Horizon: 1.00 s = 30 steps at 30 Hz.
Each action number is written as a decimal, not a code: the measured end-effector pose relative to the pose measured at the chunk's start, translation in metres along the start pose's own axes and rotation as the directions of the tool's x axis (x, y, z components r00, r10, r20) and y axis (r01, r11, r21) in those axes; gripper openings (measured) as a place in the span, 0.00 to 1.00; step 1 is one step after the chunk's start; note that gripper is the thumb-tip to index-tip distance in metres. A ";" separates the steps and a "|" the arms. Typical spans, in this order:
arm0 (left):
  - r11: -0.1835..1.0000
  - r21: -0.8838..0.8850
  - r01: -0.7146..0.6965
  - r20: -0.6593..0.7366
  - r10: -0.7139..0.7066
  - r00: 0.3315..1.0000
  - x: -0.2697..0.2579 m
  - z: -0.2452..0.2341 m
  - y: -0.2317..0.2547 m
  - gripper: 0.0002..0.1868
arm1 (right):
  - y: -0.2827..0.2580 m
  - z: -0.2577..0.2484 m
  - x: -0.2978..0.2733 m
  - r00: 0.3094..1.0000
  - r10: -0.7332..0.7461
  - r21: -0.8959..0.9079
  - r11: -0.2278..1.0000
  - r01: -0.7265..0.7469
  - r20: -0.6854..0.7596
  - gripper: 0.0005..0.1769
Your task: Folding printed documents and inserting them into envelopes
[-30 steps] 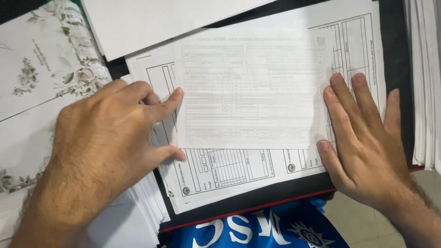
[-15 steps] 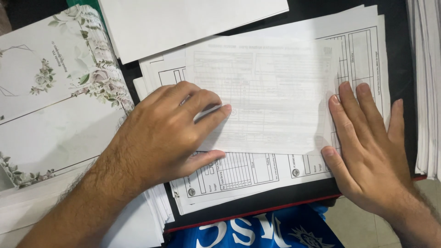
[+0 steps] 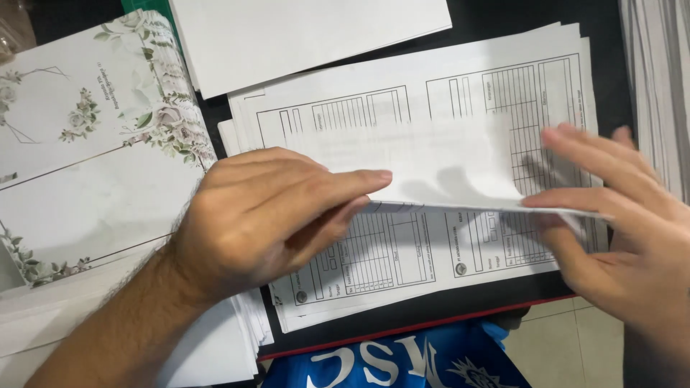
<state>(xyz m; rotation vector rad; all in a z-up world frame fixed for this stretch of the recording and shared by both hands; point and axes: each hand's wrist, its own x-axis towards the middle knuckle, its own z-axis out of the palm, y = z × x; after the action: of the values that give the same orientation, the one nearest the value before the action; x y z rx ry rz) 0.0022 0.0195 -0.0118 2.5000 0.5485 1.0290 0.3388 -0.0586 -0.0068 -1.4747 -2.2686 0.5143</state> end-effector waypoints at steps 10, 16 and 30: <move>0.928 -0.231 0.292 -0.032 -0.307 0.951 0.015 -0.010 0.013 0.20 | 0.019 -0.006 -0.021 0.819 0.574 0.610 0.640 -0.467 0.024 0.19; 0.786 -0.255 0.564 0.033 -0.576 0.817 0.018 -0.010 0.010 0.18 | -0.020 -0.012 0.026 0.681 0.665 0.595 0.425 -0.682 0.306 0.53; 0.718 -0.113 0.687 0.171 -0.667 0.725 0.009 0.002 -0.007 0.10 | 0.028 0.009 -0.014 0.974 0.023 0.138 0.989 -0.055 0.227 0.25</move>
<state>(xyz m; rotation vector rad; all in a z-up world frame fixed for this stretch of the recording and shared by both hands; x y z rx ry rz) 0.0079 0.0290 -0.0112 1.9178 1.1752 0.5904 0.3609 -0.0618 -0.0299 -1.4551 -2.3168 0.8783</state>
